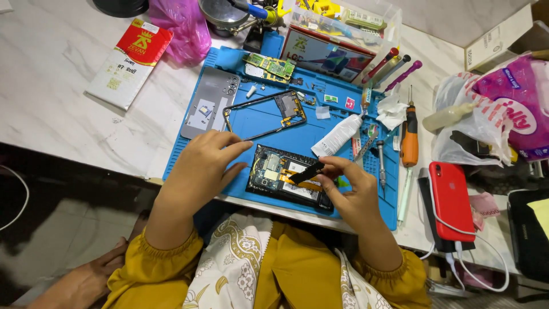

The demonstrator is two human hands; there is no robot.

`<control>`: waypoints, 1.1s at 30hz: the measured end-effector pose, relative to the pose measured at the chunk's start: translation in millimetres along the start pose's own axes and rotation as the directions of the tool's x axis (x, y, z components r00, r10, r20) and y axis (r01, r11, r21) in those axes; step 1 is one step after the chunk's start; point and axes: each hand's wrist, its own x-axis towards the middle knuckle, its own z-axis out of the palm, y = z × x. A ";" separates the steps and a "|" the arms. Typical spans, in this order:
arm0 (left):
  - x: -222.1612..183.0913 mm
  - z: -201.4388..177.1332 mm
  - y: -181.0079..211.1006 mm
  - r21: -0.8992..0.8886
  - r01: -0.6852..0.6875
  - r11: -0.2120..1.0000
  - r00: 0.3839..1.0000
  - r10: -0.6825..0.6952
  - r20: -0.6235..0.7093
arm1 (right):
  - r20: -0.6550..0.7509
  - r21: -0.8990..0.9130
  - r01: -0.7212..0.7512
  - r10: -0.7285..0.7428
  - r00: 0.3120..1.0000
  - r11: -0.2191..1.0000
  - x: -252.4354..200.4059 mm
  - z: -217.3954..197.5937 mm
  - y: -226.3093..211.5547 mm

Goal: Assembling internal components of a mobile phone and connecting ribbon cables on a repair bench

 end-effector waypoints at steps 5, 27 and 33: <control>4.4 26.9 -20.2 0.192 0.089 0.977 0.996 -0.085 -0.032 | -0.021 -0.032 -0.031 0.030 0.999 0.999 4.6 -16.6 1.6; 15.2 41.1 -11.3 0.257 0.122 0.959 0.948 -0.036 -0.316 | 0.052 -0.084 -0.228 0.233 0.971 0.970 -34.3 -75.4 50.0; 10.7 25.3 -2.5 0.133 0.148 0.980 0.917 -0.085 -0.391 | 0.085 0.166 -0.277 0.266 0.960 0.946 -40.5 -47.5 44.4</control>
